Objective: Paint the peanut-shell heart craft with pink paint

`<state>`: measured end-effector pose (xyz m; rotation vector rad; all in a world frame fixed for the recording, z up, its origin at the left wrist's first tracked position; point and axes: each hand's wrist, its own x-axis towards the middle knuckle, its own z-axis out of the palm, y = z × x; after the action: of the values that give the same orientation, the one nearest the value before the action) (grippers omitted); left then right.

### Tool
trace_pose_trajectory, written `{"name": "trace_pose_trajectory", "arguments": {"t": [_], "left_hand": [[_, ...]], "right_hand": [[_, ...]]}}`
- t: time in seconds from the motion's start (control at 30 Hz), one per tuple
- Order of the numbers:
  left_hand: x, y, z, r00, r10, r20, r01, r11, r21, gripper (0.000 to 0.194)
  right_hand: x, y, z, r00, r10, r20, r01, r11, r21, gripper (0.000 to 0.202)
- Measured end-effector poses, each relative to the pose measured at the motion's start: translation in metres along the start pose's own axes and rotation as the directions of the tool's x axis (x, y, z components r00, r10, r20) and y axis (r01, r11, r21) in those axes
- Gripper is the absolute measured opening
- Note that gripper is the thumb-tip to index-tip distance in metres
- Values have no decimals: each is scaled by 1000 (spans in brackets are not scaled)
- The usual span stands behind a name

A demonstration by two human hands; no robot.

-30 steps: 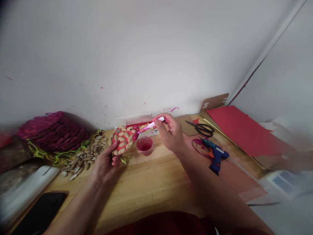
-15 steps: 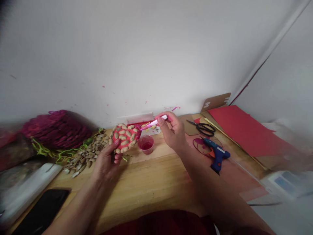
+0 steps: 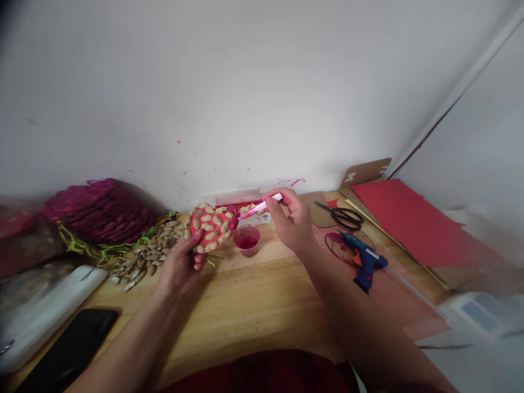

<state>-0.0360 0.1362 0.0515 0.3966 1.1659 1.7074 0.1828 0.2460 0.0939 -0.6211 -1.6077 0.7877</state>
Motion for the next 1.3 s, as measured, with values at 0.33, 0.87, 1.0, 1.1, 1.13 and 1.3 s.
{"name": "trace_pose_trajectory", "arguments": {"t": [0.33,0.87,1.0,1.1,1.13,1.3], "left_hand": [[-1,-3,-1,997,81,-18,-81,997,10,51],[-4,-9,-7,958,282,53,-286,949,133,44],[-2,-7,-4,969,247,-24,-243,964,104,45],[0,-5,-2,970,227,-85,-223,973,55,44],[1,-5,-2,971,222,-93,-218,975,43,43],[4,-5,-3,977,174,-127,-172,985,23,37]], "right_hand": [[-1,-3,0,999,-33,-38,29,996,-87,19],[-5,-2,1,993,-112,27,115,974,-197,16],[-2,-2,-2,997,-73,-18,70,988,-140,19],[-1,-3,-3,997,-31,67,42,985,-167,18],[-1,-3,-3,993,-30,114,53,976,-211,17],[-5,4,6,920,38,390,131,908,-398,14]]}}
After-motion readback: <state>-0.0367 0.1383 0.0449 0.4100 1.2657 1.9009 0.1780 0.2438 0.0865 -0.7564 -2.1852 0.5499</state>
